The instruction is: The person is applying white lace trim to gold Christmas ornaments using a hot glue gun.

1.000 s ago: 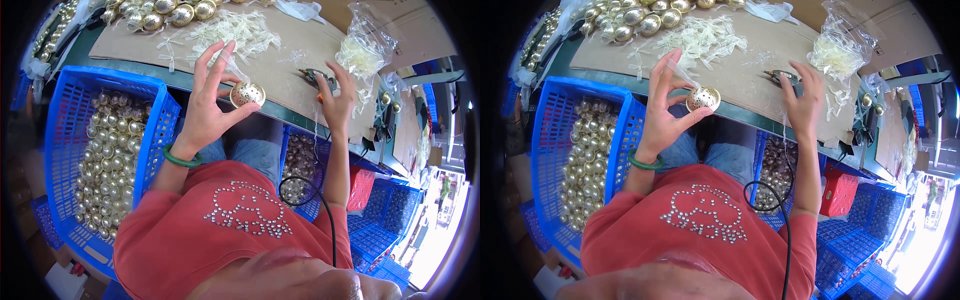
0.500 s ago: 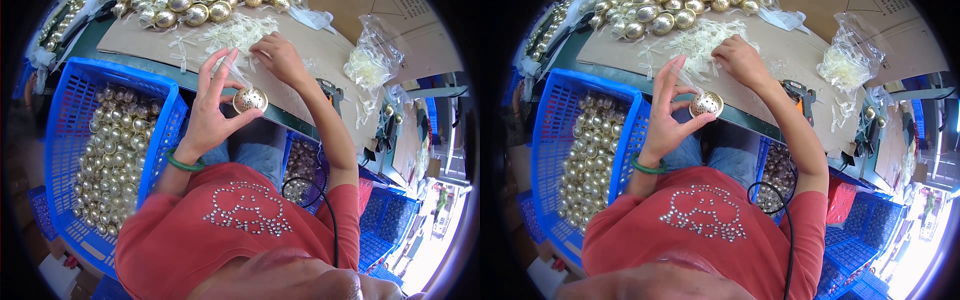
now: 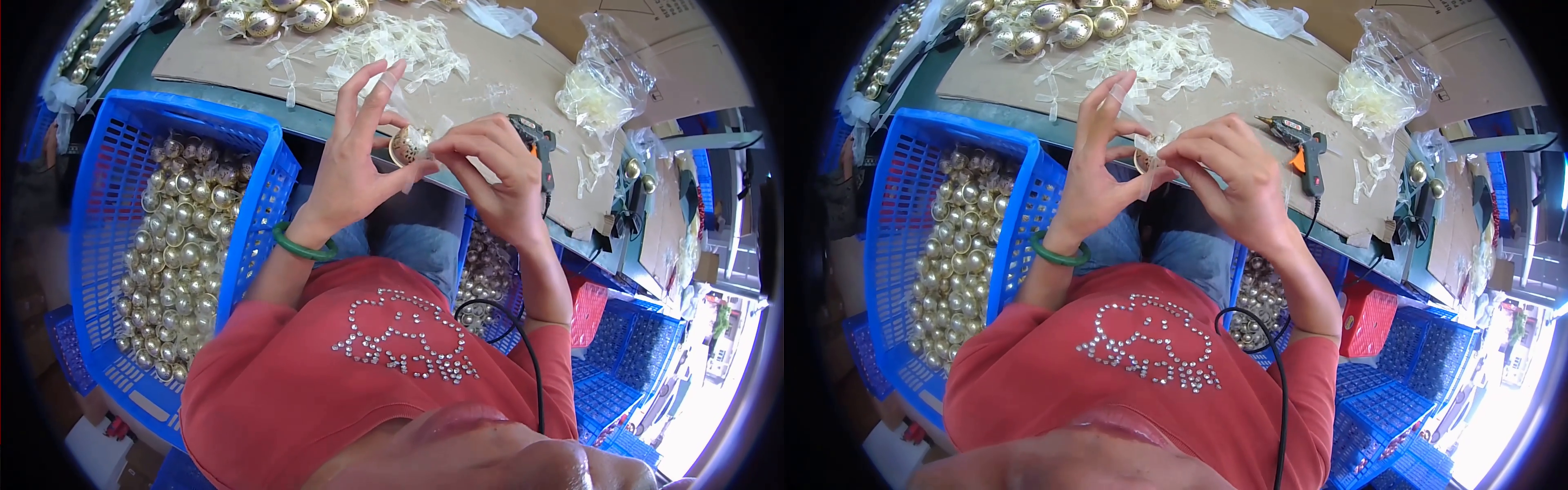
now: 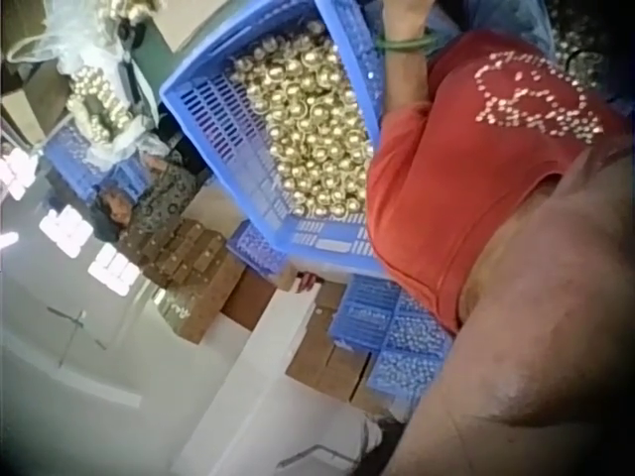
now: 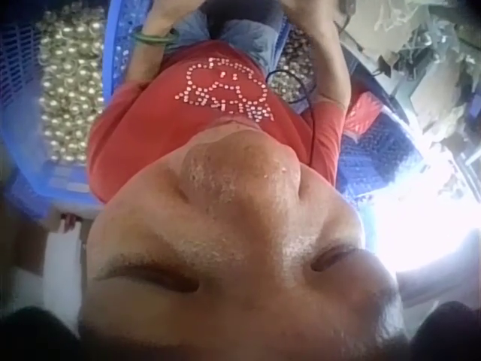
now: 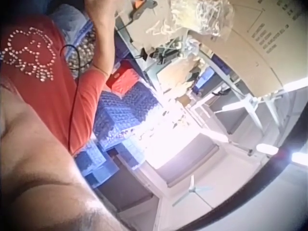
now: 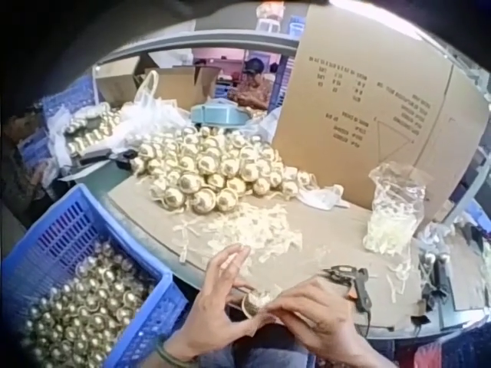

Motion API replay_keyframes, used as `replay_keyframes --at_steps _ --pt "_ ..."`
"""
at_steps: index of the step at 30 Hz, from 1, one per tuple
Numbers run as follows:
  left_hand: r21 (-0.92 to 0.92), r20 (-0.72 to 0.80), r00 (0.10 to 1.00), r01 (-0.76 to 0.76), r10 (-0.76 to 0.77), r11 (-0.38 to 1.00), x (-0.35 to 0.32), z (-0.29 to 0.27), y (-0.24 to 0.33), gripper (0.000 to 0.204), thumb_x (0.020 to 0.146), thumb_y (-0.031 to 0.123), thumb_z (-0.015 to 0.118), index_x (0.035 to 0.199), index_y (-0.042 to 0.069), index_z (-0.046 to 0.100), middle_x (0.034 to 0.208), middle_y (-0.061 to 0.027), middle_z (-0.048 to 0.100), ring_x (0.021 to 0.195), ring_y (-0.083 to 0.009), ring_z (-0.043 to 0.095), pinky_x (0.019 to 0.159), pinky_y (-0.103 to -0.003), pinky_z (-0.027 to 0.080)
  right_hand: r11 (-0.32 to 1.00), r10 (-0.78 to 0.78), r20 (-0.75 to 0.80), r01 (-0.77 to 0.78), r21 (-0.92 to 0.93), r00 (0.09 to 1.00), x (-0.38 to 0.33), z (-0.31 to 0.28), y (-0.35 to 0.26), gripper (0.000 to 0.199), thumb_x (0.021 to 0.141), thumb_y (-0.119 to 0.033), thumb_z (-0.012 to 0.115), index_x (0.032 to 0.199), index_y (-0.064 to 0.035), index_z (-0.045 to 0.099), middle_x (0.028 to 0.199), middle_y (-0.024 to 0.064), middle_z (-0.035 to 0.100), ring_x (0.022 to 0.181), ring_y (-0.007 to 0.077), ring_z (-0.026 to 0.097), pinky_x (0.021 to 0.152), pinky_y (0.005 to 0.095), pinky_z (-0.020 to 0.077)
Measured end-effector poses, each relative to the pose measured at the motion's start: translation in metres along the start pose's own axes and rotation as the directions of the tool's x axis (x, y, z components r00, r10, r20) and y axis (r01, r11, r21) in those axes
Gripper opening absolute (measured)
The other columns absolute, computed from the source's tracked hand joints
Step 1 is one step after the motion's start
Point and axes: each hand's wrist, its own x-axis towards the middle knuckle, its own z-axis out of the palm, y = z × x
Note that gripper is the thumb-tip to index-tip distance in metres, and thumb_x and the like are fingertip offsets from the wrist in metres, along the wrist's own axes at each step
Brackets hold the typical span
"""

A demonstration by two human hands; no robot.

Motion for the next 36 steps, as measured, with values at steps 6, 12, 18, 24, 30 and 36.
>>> replay_keyframes --at_steps 6,12,18,24,30,36 --pt "0.048 0.033 0.999 -0.010 0.009 0.999 -0.004 0.004 0.012 0.107 0.074 0.016 0.093 0.163 0.016 0.034 0.161 -0.0110 0.031 0.111 -0.0205 0.062 0.088 -0.033 0.062 0.998 0.019 -0.005 -0.019 -0.065 1.000 -0.008 0.004 0.004 0.019 0.083 0.005 0.077 0.099 -0.0036 0.076 0.096 0.0065 0.074 0.090 0.0232 0.066 0.081 0.0338 0.0524" --pt "0.038 0.034 0.999 0.000 -0.002 0.999 -0.006 0.005 0.013 0.110 0.072 0.013 0.094 0.164 0.017 0.034 0.162 -0.0097 0.031 0.114 -0.0197 0.060 0.090 -0.033 0.061 0.996 0.019 -0.071 -0.025 -0.089 0.997 -0.015 0.009 0.004 0.022 0.081 0.000 0.078 0.101 -0.0061 0.073 0.100 0.0064 0.073 0.091 0.0274 0.066 0.079 0.0379 0.0535" --pt "0.033 0.029 0.999 -0.038 0.037 0.999 -0.004 0.004 0.012 0.104 0.076 0.012 0.090 0.163 0.015 0.035 0.160 -0.0127 0.031 0.109 -0.0199 0.066 0.087 -0.033 0.063 0.961 -0.133 -0.166 0.086 -0.263 0.977 -0.018 0.011 -0.005 0.033 0.076 0.005 0.081 0.107 -0.0067 0.076 0.100 0.0062 0.073 0.091 0.0252 0.067 0.078 0.0350 0.0540" --pt "0.014 0.028 0.996 -0.085 0.084 0.996 -0.002 0.003 0.009 0.101 0.077 0.011 0.089 0.163 0.014 0.035 0.159 -0.0144 0.031 0.108 -0.0206 0.068 0.085 -0.033 0.064 0.863 -0.234 -0.015 0.201 -0.463 0.972 -0.029 0.011 -0.013 0.046 0.071 0.002 0.078 0.116 -0.0082 0.076 0.109 0.0062 0.072 0.094 0.0250 0.067 0.079 0.0365 0.0555" --pt "0.066 0.040 0.994 -0.102 0.100 0.993 0.000 0.004 0.014 0.101 0.076 0.008 0.088 0.163 0.013 0.036 0.159 -0.0146 0.031 0.108 -0.0209 0.068 0.086 -0.033 0.063 0.798 -0.245 0.043 0.226 -0.559 0.969 -0.032 0.010 -0.014 0.050 0.073 -0.001 0.074 0.122 -0.0072 0.075 0.113 0.0072 0.071 0.096 0.0246 0.067 0.080 0.0360 0.0557" --pt "0.013 0.042 0.996 -0.077 0.076 0.997 -0.001 0.005 0.012 0.102 0.073 -0.001 0.085 0.162 0.015 0.036 0.163 -0.0119 0.032 0.114 -0.0192 0.065 0.089 -0.031 0.061 0.745 -0.288 0.118 0.299 -0.596 0.950 -0.038 0.008 -0.012 0.052 0.075 -0.011 0.069 0.125 0.0018 0.070 0.119 0.0102 0.067 0.103 0.0240 0.065 0.086 0.0371 0.0538"
